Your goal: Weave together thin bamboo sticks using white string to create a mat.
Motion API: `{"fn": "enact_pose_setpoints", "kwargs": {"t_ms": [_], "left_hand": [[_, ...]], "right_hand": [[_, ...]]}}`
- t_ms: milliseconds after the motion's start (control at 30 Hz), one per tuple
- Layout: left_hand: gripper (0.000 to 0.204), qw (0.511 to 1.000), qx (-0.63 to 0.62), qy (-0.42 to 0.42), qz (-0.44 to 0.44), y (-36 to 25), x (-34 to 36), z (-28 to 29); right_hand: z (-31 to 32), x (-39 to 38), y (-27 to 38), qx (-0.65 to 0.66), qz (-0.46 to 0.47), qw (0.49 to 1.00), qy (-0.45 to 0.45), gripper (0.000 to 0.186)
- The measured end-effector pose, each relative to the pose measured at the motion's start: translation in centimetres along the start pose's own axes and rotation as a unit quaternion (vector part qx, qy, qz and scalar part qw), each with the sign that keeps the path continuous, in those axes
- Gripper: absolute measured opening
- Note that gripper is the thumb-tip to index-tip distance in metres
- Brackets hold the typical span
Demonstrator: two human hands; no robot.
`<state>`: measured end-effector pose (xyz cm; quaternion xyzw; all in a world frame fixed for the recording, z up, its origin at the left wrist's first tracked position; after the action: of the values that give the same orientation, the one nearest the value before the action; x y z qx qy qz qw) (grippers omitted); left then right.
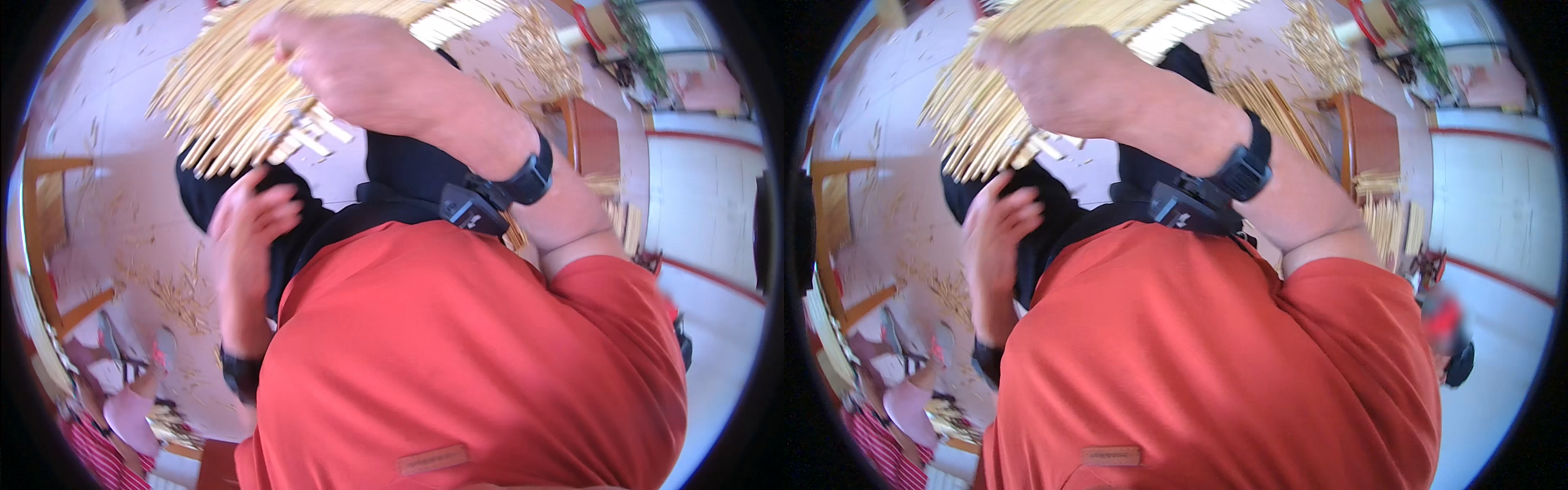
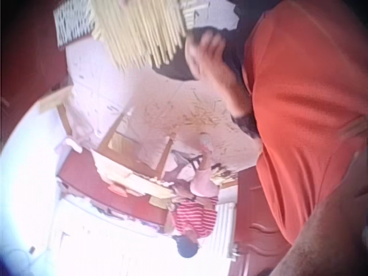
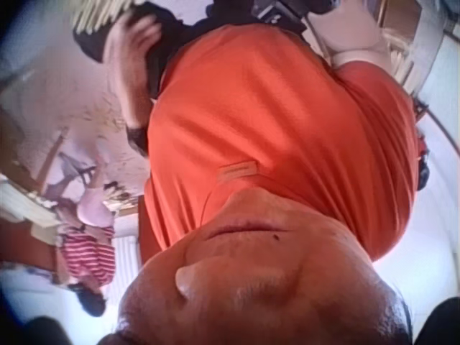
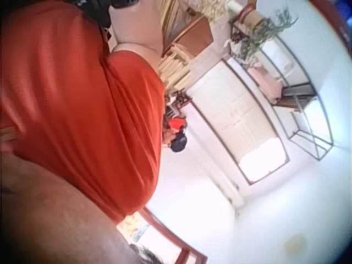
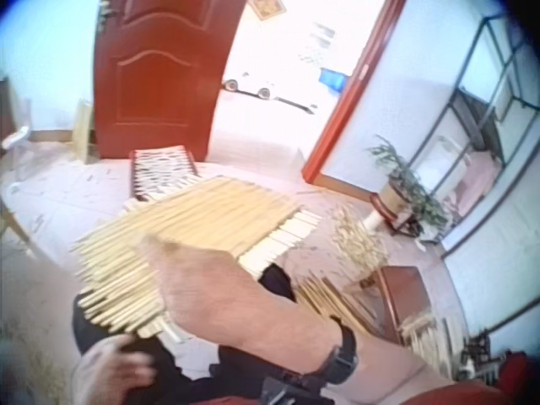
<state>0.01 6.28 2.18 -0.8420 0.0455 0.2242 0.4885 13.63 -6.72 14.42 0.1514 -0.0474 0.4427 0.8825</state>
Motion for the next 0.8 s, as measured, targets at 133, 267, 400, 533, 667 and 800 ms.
{"fn": "enact_pose_setpoints", "kwargs": {"t_ms": [133, 267, 400, 533, 667, 800], "left_hand": [[0.04, 0.913, 0.278, -0.265, -0.14, -1.4, -4.0, 9.8], [0.049, 0.925, 0.165, -0.342, 0.014, 7.9, -2.7, 21.2], [0.049, 0.921, 0.16, -0.34, 0.098, 9.9, -3.0, 19.7], [0.05, 0.92, 0.169, -0.333, 0.115, 9.9, -3.0, 18.3], [0.051, 0.921, 0.174, -0.319, 0.142, 10.2, -1.9, 17.2], [0.051, 0.913, 0.188, -0.342, 0.121, 9.8, -3.3, 17.4]], "right_hand": [[1.7, -13.1, -11.5, 0.323, -0.215, 0.845, -0.369, 0.011], [-12.0, -32.8, -22.9, 0.319, -0.544, 0.724, -0.279, 0.009], [-24.9, -47.8, -19.1, 0.347, -0.696, 0.627, -0.046, 0.012], [-33.7, -54.2, -13.1, 0.391, -0.552, 0.732, 0.078, 0.022], [-43.6, -60.8, -12.0, 0.294, -0.536, 0.76, 0.221, 0.031], [-34.1, -51.1, -12.2, 0.343, -0.467, 0.804, 0.131, 0.034]]}}
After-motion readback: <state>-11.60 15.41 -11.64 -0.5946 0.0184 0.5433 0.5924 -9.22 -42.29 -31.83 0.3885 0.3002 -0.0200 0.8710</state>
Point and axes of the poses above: each hand's wrist, its own x-axis towards the middle knuckle, its own z-axis out of the back of the hand, y = z × x, the point moved 6 cm from there along x, towards the middle knuckle, and after that the axes turned 4 degrees about -x, right-handed, at the moved point
